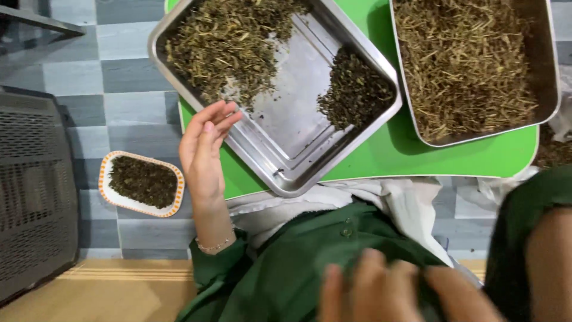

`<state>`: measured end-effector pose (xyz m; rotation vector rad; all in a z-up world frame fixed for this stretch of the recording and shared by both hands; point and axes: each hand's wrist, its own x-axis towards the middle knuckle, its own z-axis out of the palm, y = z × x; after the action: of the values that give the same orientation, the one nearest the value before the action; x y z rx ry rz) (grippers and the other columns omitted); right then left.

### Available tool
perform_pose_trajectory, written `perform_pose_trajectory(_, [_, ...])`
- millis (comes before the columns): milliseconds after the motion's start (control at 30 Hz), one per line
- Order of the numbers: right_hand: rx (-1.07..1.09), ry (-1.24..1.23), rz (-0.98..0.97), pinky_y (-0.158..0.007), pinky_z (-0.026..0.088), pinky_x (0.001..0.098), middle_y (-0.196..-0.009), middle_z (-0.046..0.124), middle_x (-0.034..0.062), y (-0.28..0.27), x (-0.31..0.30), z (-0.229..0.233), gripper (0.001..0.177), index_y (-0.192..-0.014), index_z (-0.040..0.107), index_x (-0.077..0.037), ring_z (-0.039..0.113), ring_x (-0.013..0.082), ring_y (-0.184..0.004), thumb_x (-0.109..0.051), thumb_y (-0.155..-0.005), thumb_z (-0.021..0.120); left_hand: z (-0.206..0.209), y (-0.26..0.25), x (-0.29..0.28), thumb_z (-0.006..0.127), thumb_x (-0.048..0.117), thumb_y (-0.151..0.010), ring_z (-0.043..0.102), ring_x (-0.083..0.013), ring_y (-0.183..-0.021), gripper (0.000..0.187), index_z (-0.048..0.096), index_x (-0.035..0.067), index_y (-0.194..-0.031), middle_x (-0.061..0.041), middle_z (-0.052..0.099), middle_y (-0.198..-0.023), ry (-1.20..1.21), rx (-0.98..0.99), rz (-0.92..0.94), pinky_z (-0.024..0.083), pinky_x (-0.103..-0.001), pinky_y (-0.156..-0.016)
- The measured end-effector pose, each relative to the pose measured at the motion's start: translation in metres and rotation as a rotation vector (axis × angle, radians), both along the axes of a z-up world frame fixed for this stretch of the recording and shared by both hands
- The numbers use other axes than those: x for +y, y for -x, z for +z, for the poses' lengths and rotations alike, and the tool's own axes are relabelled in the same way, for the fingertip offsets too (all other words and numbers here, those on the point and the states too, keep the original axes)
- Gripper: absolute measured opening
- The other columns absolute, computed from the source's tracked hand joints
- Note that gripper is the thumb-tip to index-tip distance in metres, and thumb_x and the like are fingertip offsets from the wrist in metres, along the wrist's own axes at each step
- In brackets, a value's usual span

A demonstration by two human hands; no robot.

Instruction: Manually sorting dried tea leaves by picking out stems and placing them into a separate container

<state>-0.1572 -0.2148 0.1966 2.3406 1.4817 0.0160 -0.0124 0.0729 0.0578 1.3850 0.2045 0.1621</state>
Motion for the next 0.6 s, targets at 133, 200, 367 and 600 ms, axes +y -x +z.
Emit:
perform_pose_trajectory(133, [-0.018, -0.121, -0.132, -0.071, 0.054, 0.0591, -0.107, 0.068, 0.0271, -0.031, 0.006, 0.052, 0.045, -0.139, 0.051, -0.016, 0.062, 0.0405, -0.077, -0.036, -0.101, 0.039, -0.002, -0.003, -0.003, 0.046, 0.018, -0.109, 0.070, -0.0382, -0.120, 0.037, 0.056, -0.003, -0.137, -0.023, 0.065, -0.133, 0.017, -0.066, 0.011, 0.054, -0.040, -0.110])
perform_pose_trajectory(200, [-0.049, -0.275, -0.544, -0.089, 0.055, 0.0564, -0.124, 0.065, 0.0239, 0.000, -0.012, 0.022, 0.043, -0.137, 0.055, -0.044, 0.067, 0.0490, -0.091, -0.043, -0.094, 0.058, -0.004, -0.001, -0.002, 0.048, 0.017, -0.108, 0.072, -0.0370, -0.119, 0.037, 0.056, 0.000, -0.140, -0.020, 0.066, -0.136, 0.053, -0.015, 0.011, 0.054, -0.039, -0.106])
perform_pose_trajectory(367, [-0.014, -0.274, -1.102, -0.102, 0.046, 0.0456, -0.077, 0.059, 0.0090, -0.020, 0.047, 0.026, 0.068, -0.090, 0.064, -0.018, 0.064, 0.0400, -0.089, -0.084, -0.076, 0.064, -0.005, -0.005, -0.006, 0.045, 0.012, -0.110, 0.064, -0.0410, -0.133, 0.040, 0.048, -0.002, -0.147, -0.024, 0.059, -0.144, 0.112, -0.059, 0.008, 0.052, -0.045, -0.118])
perform_pose_trajectory(600, [0.624, 0.327, -0.403, -0.054, 0.062, 0.0552, -0.087, 0.066, 0.0084, -0.233, 0.073, 0.091, 0.063, -0.131, 0.037, -0.014, 0.071, 0.0383, -0.075, -0.001, -0.079, 0.071, -0.028, -0.015, -0.014, 0.048, 0.013, -0.111, 0.056, -0.0382, -0.143, 0.043, 0.045, 0.001, -0.152, -0.023, 0.050, -0.156, -0.037, -0.144, 0.116, 0.045, -0.049, -0.124])
